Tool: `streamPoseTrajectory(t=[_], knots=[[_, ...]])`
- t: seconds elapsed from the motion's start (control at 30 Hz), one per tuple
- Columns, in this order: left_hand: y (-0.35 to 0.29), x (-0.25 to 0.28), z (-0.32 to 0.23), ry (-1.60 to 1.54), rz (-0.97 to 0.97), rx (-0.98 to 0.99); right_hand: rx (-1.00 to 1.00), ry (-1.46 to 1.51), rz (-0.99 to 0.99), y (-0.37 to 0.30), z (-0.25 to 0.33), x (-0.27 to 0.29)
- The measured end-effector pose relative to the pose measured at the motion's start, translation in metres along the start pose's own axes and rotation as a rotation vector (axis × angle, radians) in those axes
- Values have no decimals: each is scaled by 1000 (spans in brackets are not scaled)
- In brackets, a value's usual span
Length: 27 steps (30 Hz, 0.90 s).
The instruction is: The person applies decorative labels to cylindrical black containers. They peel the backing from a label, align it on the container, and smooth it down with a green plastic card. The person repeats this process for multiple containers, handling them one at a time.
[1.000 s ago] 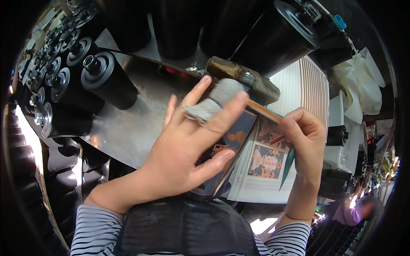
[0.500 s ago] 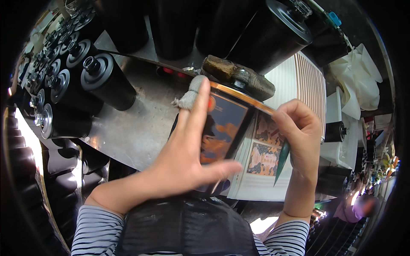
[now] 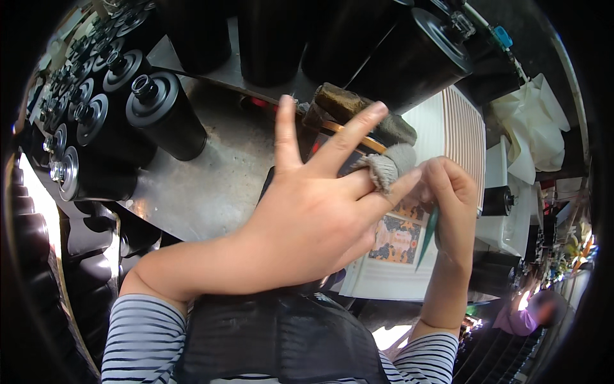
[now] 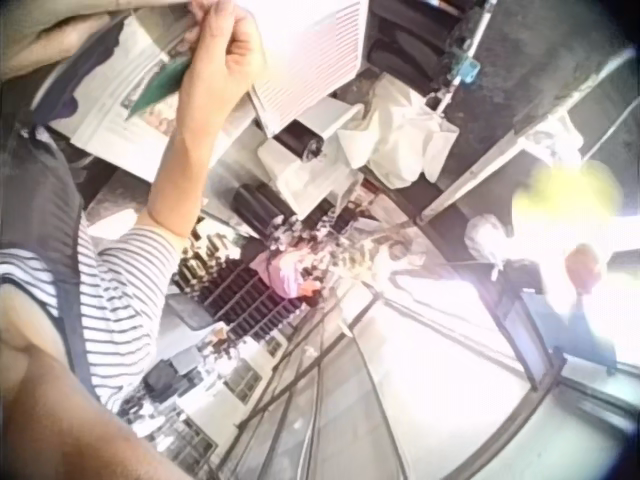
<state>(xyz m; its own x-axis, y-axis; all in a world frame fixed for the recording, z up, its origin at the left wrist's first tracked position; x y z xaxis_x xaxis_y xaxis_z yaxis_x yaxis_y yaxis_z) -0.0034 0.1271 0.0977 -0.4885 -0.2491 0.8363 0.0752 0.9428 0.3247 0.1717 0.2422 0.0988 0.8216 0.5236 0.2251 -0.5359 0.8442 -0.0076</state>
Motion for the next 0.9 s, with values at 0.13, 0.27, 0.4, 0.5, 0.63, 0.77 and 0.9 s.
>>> streamPoseTrajectory(t=[0.13,0.27,0.4,0.5,0.63,0.77,0.9], knots=[[-13,0,8,-429,11,146,24,-1,18,0,4,-3],[-30,-32,22,-900,-10,454,36,37,21,2,12,-18],[-30,-23,32,-653,-90,256,40,63,22,-3,7,-11],[-22,-6,21,-244,-41,150,23,66,-32,-4,-2,-6],[-8,-2,4,-7,-39,64,7,55,4,-4,-4,-1],[-4,2,6,-43,117,-49,26,97,14,-1,-2,-3],[-31,-12,10,-533,14,297,32,83,15,-2,7,-7]])
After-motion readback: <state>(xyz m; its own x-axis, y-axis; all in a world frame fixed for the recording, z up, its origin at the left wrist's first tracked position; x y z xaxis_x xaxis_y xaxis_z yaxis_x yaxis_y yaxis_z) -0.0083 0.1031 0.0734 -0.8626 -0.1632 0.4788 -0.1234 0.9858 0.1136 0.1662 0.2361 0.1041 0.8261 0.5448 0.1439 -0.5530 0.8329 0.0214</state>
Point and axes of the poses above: each hand's wrist, its own y-axis towards the middle knuckle, its own x-axis out of the back of the hand, z = x × y, the point moved 1 cm from there along y, towards the middle knuckle, and after that the axes turned 4 degrees about x, right-handed, at the moved point
